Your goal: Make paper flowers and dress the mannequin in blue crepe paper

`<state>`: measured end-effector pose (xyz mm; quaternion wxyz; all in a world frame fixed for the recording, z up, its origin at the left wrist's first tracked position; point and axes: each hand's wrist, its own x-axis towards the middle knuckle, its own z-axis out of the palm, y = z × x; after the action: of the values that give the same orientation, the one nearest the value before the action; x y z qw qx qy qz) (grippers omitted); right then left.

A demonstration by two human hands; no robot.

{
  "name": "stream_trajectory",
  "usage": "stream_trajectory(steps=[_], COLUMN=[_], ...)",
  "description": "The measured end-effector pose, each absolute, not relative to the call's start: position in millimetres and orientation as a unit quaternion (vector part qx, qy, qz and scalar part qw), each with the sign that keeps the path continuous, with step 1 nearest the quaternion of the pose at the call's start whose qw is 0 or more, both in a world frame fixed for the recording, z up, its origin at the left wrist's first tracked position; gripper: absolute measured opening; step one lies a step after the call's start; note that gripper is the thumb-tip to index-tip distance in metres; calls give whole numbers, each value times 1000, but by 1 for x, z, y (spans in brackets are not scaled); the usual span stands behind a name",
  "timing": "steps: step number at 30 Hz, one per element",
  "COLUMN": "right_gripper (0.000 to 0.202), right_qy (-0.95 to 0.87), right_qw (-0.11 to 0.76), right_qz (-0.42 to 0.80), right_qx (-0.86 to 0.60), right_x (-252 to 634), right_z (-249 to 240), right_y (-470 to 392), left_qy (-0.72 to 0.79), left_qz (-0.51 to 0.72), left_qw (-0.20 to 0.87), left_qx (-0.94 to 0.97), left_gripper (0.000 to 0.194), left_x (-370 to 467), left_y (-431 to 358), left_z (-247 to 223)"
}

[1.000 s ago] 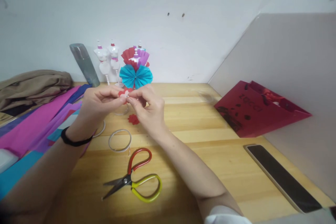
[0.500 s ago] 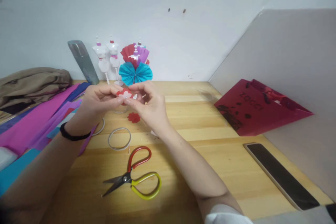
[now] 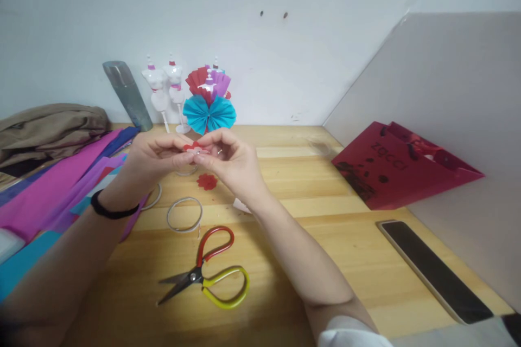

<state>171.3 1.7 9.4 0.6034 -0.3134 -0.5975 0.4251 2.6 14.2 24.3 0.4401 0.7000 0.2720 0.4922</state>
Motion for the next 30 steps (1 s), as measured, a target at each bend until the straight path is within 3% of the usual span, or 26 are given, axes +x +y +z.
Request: stream_trajectory(steps=[13,30], right_gripper=[27,39], right_qy=[-597,-517], right_qw=[585,571], right_qz=[448,569], right_qx=[-316,-288], right_x=[175,174], right_z=[11,9], right_y=[2,3], left_qy=[295,323], left_qz=[495,493], left_qw=[381,491], left_qx=[723,642], left_gripper=[5,14], left_x=[5,9], left_y=[11,-1], left_z=[26,33])
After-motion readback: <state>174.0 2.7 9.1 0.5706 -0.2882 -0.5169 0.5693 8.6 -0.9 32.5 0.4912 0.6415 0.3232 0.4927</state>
